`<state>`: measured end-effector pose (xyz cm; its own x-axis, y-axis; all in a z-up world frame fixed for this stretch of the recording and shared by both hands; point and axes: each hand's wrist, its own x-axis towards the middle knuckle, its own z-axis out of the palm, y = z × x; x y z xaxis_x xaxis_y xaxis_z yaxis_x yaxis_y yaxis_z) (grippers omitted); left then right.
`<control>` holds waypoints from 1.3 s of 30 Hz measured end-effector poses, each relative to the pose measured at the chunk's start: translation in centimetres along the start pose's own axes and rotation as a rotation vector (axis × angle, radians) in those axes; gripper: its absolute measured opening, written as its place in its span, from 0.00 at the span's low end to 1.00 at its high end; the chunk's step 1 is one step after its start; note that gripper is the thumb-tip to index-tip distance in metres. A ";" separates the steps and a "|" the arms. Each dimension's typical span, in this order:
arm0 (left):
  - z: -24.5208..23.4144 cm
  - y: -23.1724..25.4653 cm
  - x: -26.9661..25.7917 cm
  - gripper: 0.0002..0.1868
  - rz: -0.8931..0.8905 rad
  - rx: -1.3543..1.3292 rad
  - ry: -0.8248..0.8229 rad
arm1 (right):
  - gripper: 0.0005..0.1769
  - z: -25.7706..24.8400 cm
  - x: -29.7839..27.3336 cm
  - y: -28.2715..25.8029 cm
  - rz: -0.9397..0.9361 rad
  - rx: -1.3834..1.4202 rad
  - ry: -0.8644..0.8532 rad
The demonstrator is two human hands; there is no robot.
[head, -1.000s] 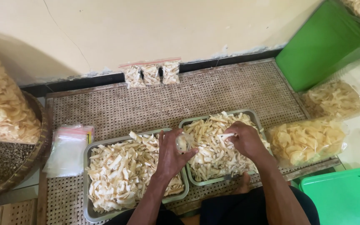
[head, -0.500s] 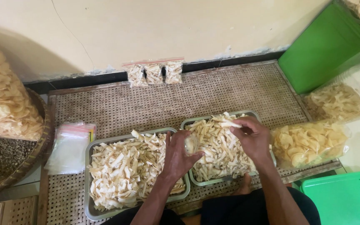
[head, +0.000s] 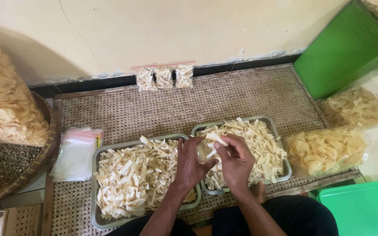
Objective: Using a small plastic scoop to fill small plastic bags with chips from a tray while sitting on the floor.
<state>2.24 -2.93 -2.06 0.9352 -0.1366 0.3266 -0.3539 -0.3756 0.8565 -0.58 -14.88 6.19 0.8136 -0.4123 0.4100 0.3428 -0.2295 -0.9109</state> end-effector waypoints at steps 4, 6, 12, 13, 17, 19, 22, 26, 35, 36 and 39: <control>-0.3 0.3 0.0 0.43 -0.004 0.007 0.009 | 0.11 -1.0 -0.6 1.9 -0.031 -0.037 -0.055; -0.9 1.3 0.2 0.41 0.017 0.037 0.017 | 0.13 -1.5 -0.4 2.0 -0.062 -0.114 -0.120; -0.6 0.1 -0.1 0.44 0.061 0.062 -0.017 | 0.12 -2.1 0.2 1.3 0.000 -0.284 -0.270; -0.6 0.0 -0.2 0.44 0.063 0.061 -0.015 | 0.12 -2.2 0.4 0.8 -0.003 -0.285 -0.270; -0.4 -0.7 -0.5 0.45 0.118 0.067 -0.038 | 0.11 -2.4 1.2 -1.1 0.116 -0.496 -0.449; -0.4 -0.6 -0.6 0.45 0.142 0.078 -0.040 | 0.10 -2.2 1.6 -1.9 0.162 -0.581 -0.515; -0.4 0.1 -0.6 0.45 0.147 0.085 -0.067 | 0.09 -1.4 2.3 -2.7 0.187 -0.646 -0.573; -0.7 1.0 -0.2 0.41 0.082 0.040 -0.050 | 0.14 -0.6 3.2 -4.7 0.322 -0.539 -0.614; -1.0 2.0 -0.2 0.42 0.035 -0.065 0.003 | 0.15 -1.4 3.1 -3.4 0.354 -0.271 -0.563; -1.0 2.1 -0.2 0.43 0.056 -0.081 0.015 | 0.13 -1.6 3.0 -2.2 0.379 -0.182 -0.484; -0.6 1.9 -0.5 0.42 0.080 -0.085 0.044 | 0.10 -1.1 2.7 -3.8 0.216 -0.271 -0.540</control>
<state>1.12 -3.01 -0.32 0.9036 -0.1215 0.4107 -0.4281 -0.2861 0.8573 -0.22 -16.06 10.84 0.9972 0.0124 0.0738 0.0719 -0.4345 -0.8978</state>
